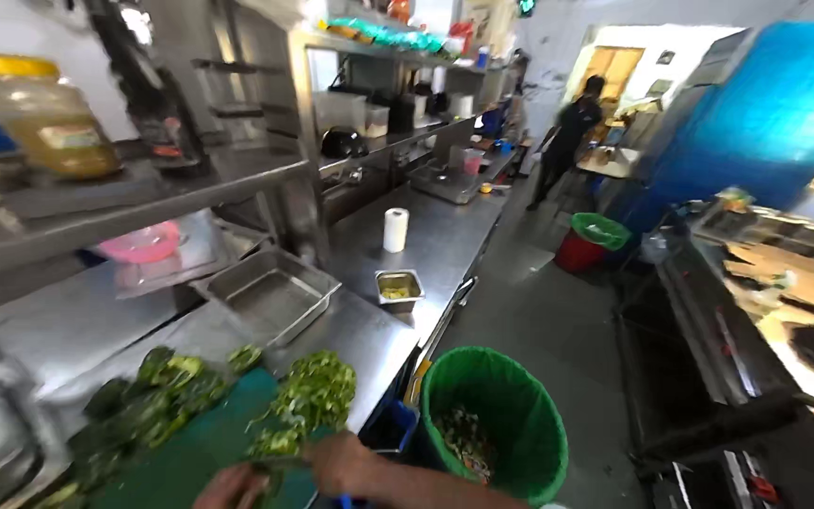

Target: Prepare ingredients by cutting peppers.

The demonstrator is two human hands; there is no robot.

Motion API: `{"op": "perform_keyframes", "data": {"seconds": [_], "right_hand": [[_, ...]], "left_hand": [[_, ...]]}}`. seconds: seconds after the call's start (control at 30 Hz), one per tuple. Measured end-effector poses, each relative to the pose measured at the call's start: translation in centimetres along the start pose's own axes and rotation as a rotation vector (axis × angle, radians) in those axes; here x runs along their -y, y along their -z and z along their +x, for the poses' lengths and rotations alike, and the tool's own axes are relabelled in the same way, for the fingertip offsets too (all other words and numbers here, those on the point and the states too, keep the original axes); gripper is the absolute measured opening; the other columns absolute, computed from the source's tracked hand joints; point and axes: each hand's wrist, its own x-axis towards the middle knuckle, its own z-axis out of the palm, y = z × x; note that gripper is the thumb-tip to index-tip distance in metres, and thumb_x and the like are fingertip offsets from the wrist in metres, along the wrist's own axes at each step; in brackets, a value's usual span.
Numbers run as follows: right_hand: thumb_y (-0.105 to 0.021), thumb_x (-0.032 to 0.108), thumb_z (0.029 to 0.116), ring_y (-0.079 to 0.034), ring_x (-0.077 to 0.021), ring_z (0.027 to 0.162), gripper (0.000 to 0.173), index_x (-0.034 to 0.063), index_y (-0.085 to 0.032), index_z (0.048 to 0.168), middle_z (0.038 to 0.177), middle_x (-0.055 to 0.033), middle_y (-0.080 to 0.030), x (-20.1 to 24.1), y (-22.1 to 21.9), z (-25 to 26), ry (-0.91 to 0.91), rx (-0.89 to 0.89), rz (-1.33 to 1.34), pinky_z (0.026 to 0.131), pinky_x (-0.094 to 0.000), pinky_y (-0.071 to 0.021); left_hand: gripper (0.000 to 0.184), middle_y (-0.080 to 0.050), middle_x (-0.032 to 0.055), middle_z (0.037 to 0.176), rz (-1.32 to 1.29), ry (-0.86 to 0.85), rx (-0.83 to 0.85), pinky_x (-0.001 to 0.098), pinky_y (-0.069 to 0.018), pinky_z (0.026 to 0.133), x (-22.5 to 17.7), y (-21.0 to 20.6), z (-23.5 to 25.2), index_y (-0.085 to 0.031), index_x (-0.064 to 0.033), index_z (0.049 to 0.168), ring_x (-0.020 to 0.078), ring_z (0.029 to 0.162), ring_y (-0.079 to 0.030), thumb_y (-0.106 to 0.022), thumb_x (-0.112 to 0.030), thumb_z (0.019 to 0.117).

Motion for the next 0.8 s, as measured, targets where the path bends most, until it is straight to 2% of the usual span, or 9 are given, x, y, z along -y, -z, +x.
{"op": "perform_keyframes", "data": {"seconds": [0.03, 0.07, 0.17, 0.3, 0.43, 0.53, 0.6, 0.73, 0.8], "right_hand": [[-0.062, 0.010, 0.0973, -0.066, -0.0460, 0.114, 0.053, 0.0106, -0.050, 0.148, 0.127, -0.0252, -0.066, -0.5, -1.4, 0.0, 0.030, -0.017, 0.034, 0.090, -0.0674, -0.0534], [-0.062, 0.010, 0.0983, -0.063, -0.0459, 0.120, 0.061, 0.0103, -0.043, 0.156, 0.135, -0.0263, -0.063, -0.7, -2.3, -0.1, 0.042, -0.013, 0.065, 0.096, -0.0661, -0.0520], [-0.056, 0.013, 0.1007, -0.062, -0.0455, 0.122, 0.065, 0.0162, -0.034, 0.162, 0.137, -0.0265, -0.061, -0.1, -2.1, 1.2, -0.001, 0.066, 0.003, 0.098, -0.0650, -0.0510], [-0.056, 0.017, 0.1019, -0.067, -0.0463, 0.113, 0.050, 0.0177, -0.045, 0.150, 0.125, -0.0242, -0.067, 0.8, -0.8, 2.2, -0.075, 0.156, -0.104, 0.091, -0.0679, -0.0530], [-0.063, 0.019, 0.0976, -0.070, -0.0414, 0.104, 0.042, 0.0221, -0.055, 0.139, 0.112, -0.0181, -0.071, 1.9, 3.0, 0.0, -0.093, 0.108, -0.238, 0.084, -0.0632, -0.0556], [-0.061, 0.016, 0.0970, -0.070, -0.0404, 0.103, 0.044, 0.0200, -0.055, 0.140, 0.112, -0.0182, -0.071, 2.0, 0.8, 1.6, -0.099, 0.106, -0.207, 0.083, -0.0617, -0.0561], [-0.058, 0.015, 0.1000, -0.070, -0.0423, 0.102, 0.044, 0.0179, -0.049, 0.143, 0.112, -0.0203, -0.070, 1.6, -1.1, 3.4, -0.080, 0.117, -0.163, 0.082, -0.0630, -0.0570], [-0.063, 0.017, 0.0977, -0.070, -0.0412, 0.101, 0.049, 0.0250, -0.052, 0.145, 0.112, -0.0184, -0.071, 2.5, 2.8, 1.3, -0.082, 0.123, -0.262, 0.081, -0.0625, -0.0563], [-0.064, 0.017, 0.0959, -0.070, -0.0400, 0.100, 0.048, 0.0245, -0.055, 0.143, 0.111, -0.0173, -0.072, 2.4, 2.6, 1.2, -0.089, 0.106, -0.255, 0.081, -0.0619, -0.0562]], "left_hand": [[0.023, -0.076, 0.0152, 0.104, -0.034, -0.134, -0.129, 0.0500, -0.0576, 0.096, 2.3, -1.8, -0.1, -0.078, -0.0043, 0.099, 0.0314, 0.103, -0.072, -0.071, -0.025, 0.0960], [0.023, -0.075, 0.0133, 0.105, -0.055, -0.180, -0.150, 0.0492, -0.0583, 0.095, 3.3, -2.4, -0.4, -0.078, -0.0059, 0.101, 0.0290, 0.103, -0.072, -0.070, -0.027, 0.0967], [0.027, -0.074, 0.0075, 0.117, -0.084, -0.146, -0.046, 0.0429, -0.0527, 0.106, 3.4, -0.8, -1.0, -0.079, -0.0103, 0.106, 0.0217, 0.117, -0.067, -0.069, -0.034, 0.0984], [0.014, -0.075, 0.0067, 0.113, -0.076, -0.189, -0.021, 0.0405, -0.0527, 0.107, 3.1, -0.1, -0.9, -0.080, -0.0084, 0.096, 0.0202, 0.115, -0.068, -0.073, -0.021, 0.0954], [0.011, -0.075, 0.0066, 0.110, -0.058, -0.208, 0.019, 0.0396, -0.0528, 0.106, 3.0, 0.1, -0.4, -0.079, -0.0080, 0.095, 0.0198, 0.113, -0.068, -0.073, -0.017, 0.0951], [0.009, -0.075, 0.0071, 0.109, -0.077, -0.211, 0.014, 0.0396, -0.0546, 0.104, 3.1, -0.1, -0.3, -0.079, -0.0071, 0.094, 0.0198, 0.110, -0.070, -0.073, -0.014, 0.0947], [0.009, -0.075, 0.0066, 0.108, -0.079, -0.214, 0.014, 0.0393, -0.0551, 0.103, 3.0, 0.0, -0.3, -0.078, -0.0072, 0.093, 0.0189, 0.109, -0.070, -0.073, -0.014, 0.0951], [0.008, -0.075, 0.0067, 0.104, -0.110, -0.248, -0.024, 0.0385, -0.0555, 0.102, 3.3, -0.1, -0.6, -0.078, -0.0069, 0.090, 0.0189, 0.107, -0.070, -0.073, -0.011, 0.0941], [0.007, -0.075, 0.0070, 0.103, -0.120, -0.252, -0.042, 0.0384, -0.0556, 0.101, 3.4, -0.3, -0.6, -0.078, -0.0067, 0.090, 0.0194, 0.106, -0.070, -0.073, -0.010, 0.0936]]}}
